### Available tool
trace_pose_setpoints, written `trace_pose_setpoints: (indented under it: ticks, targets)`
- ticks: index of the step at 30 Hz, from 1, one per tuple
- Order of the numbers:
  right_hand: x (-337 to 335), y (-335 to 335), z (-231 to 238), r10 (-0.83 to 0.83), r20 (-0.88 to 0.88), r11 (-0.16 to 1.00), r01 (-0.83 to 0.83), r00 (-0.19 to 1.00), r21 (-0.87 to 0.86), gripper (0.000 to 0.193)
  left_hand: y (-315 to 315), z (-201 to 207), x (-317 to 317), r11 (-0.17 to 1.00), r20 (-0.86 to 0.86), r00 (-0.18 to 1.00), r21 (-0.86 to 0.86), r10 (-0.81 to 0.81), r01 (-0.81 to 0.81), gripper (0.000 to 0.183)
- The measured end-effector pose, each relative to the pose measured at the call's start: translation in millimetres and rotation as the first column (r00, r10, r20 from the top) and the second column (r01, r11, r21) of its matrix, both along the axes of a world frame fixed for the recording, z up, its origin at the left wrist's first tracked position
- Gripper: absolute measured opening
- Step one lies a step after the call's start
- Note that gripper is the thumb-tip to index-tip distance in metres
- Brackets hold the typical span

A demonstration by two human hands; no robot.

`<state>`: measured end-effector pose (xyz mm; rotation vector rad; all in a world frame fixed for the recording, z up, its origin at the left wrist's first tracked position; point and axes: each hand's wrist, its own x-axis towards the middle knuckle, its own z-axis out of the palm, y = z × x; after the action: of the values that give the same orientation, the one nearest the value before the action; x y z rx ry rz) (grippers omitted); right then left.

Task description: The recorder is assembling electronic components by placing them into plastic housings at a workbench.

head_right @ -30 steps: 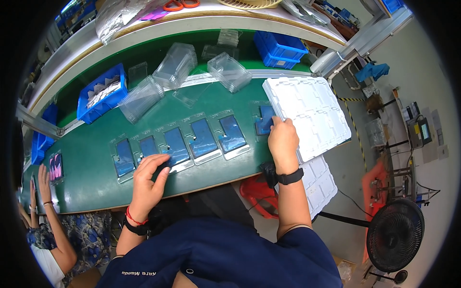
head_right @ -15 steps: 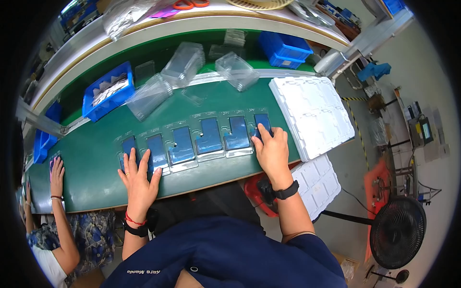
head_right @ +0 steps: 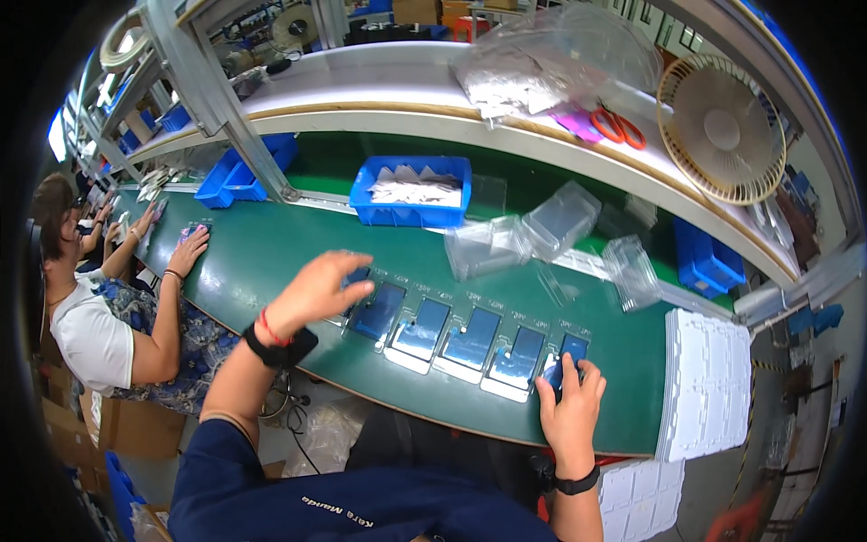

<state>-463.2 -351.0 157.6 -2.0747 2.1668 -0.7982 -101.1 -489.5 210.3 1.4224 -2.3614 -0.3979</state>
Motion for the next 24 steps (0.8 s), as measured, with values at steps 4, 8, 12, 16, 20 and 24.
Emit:
trace_pose_setpoints:
  ticks: [4, 8, 12, 16, 20, 24]
  targets:
    - [0.9, -0.6, -1.3, 0.045, 0.005, 0.999, -0.045, 0.999, 0.003, 0.049, -86.0, 29.0, -18.7, 0.999, 0.001, 1.0, -0.045, 0.031, -0.031, 0.038]
    - [-1.7, 0.0, -7.1, 0.042, -0.014, 0.999, -0.042, 0.999, -0.002, 0.052, -171.8, 10.5, -43.7, 0.986, 0.159, 0.983, 0.117, 0.096, -0.115, 0.047]
    - [-0.8, -0.6, -9.8, 0.052, -0.007, 0.998, -0.052, 0.999, -0.028, 0.055, -212.7, -10.6, -45.6, 0.968, 0.364, 0.931, 0.223, 0.022, -0.111, 0.045]
    - [-0.8, -0.9, -11.5, 0.039, -0.001, 0.999, -0.039, 0.999, -0.037, 0.055, -216.8, -19.2, -37.0, 0.996, 0.309, 0.951, 0.079, 0.002, -0.028, 0.029]
    - [-1.6, -0.3, -13.0, 0.034, -0.011, 0.998, -0.035, 0.999, -0.052, 0.055, -205.1, -14.7, -24.3, 0.987, 0.153, 0.988, -0.162, 0.034, -0.009, 0.017]
    - [-0.6, -0.7, -10.0, 0.049, 0.004, 0.997, -0.048, 0.999, -0.052, 0.054, -198.8, -8.3, -4.6, 0.983, -0.06, 0.998, -0.181, -0.008, -0.003, 0.017]
